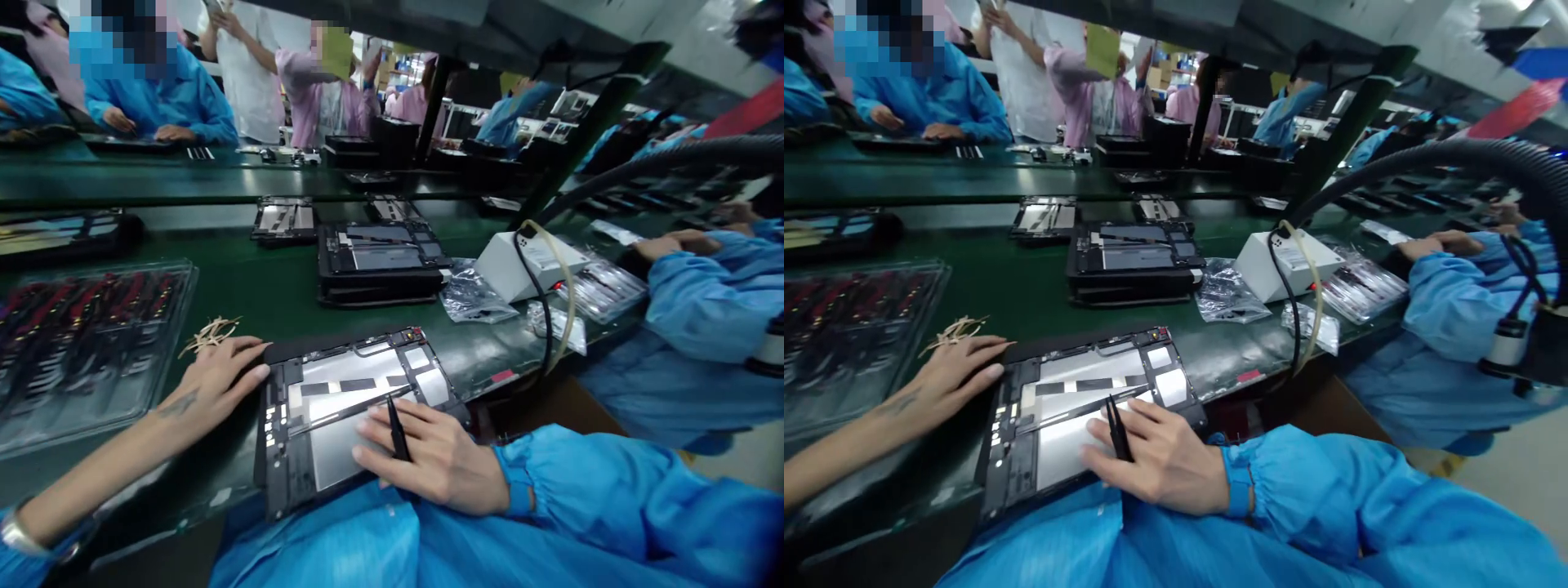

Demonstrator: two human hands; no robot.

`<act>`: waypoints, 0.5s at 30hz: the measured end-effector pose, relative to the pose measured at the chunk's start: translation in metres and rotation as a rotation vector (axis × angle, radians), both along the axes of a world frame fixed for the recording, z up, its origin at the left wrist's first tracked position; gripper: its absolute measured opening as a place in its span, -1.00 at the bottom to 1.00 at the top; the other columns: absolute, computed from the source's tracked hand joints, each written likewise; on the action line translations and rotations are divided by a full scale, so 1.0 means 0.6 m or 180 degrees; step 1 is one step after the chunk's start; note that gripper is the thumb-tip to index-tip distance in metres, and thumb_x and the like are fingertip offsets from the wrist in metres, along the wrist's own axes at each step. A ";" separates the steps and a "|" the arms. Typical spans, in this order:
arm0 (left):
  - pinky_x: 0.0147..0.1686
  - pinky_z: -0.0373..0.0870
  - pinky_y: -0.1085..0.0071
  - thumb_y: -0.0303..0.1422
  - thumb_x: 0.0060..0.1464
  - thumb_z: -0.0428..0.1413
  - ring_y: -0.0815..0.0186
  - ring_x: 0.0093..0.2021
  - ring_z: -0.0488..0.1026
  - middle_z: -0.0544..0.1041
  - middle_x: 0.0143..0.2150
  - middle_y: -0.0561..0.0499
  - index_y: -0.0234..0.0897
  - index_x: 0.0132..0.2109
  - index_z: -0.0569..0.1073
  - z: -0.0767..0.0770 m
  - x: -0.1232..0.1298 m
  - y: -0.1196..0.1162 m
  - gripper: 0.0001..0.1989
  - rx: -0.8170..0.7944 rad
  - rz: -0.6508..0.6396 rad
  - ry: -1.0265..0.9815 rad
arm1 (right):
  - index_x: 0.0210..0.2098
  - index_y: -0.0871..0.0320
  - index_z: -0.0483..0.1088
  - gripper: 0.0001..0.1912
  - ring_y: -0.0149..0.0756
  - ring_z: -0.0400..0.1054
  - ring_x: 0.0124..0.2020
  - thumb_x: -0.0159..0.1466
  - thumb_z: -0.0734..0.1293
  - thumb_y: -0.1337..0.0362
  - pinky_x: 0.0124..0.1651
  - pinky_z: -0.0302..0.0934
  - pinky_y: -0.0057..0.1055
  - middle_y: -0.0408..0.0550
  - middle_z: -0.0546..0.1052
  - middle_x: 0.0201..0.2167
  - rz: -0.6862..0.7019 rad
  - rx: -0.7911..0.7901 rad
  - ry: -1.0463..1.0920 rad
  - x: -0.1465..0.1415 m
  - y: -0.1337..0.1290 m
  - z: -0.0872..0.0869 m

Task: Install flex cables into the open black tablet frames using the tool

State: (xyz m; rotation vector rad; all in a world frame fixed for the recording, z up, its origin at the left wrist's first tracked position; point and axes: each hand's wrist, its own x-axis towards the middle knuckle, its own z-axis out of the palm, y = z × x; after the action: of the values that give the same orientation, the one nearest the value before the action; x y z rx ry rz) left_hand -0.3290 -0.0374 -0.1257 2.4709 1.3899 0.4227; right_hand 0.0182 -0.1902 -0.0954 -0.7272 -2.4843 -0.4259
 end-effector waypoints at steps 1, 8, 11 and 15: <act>0.31 0.13 -0.19 0.11 0.32 -0.19 -0.15 0.32 0.24 0.32 0.33 -0.16 -0.19 0.25 0.39 -0.005 0.005 -0.015 -0.37 -0.0079 0.0116 -0.0097 | 0.00 0.15 0.54 -0.76 -0.19 0.52 0.08 0.38 0.35 0.24 0.17 0.44 -0.19 -0.01 0.62 0.04 0.0041 0.0007 0.0021 -0.001 0.002 -0.006; -0.04 0.59 0.05 0.03 0.04 0.27 -0.05 0.06 0.55 0.51 0.16 -0.17 0.01 0.40 -0.01 0.069 0.074 -0.104 -0.08 -0.2099 0.0499 -0.2338 | 0.01 0.15 0.53 -0.76 -0.12 0.50 0.13 0.36 0.36 0.32 0.18 0.44 -0.11 0.01 0.62 0.05 0.0200 0.0341 0.0320 0.000 0.021 -0.021; -0.40 0.59 0.41 -0.15 -0.11 0.42 0.20 -0.27 0.61 0.60 -0.06 -0.03 0.09 0.37 0.12 0.147 0.086 -0.114 -0.04 -0.1963 0.0800 -0.3203 | -0.04 0.15 0.52 -0.80 -0.19 0.44 0.21 0.38 0.34 0.26 0.33 0.32 -0.12 -0.03 0.64 0.00 0.0513 0.0542 0.0699 0.015 0.031 -0.009; -0.64 0.32 0.61 -0.48 -0.20 0.37 0.49 -0.51 0.43 0.58 -0.12 0.02 -0.14 0.30 0.33 0.243 0.082 -0.019 -0.13 -0.0720 0.1089 -0.3780 | -0.09 0.11 0.49 -0.85 -0.17 0.35 0.29 0.37 0.35 0.25 0.42 0.22 -0.08 -0.03 0.63 0.03 0.0516 0.0880 0.0720 0.057 0.065 0.010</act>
State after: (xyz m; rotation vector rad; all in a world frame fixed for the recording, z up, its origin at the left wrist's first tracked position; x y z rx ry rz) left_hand -0.2796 -0.0488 0.0201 1.2849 1.1513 1.3968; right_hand 0.0521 -0.1513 -0.0894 -0.4332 -2.1947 -0.5781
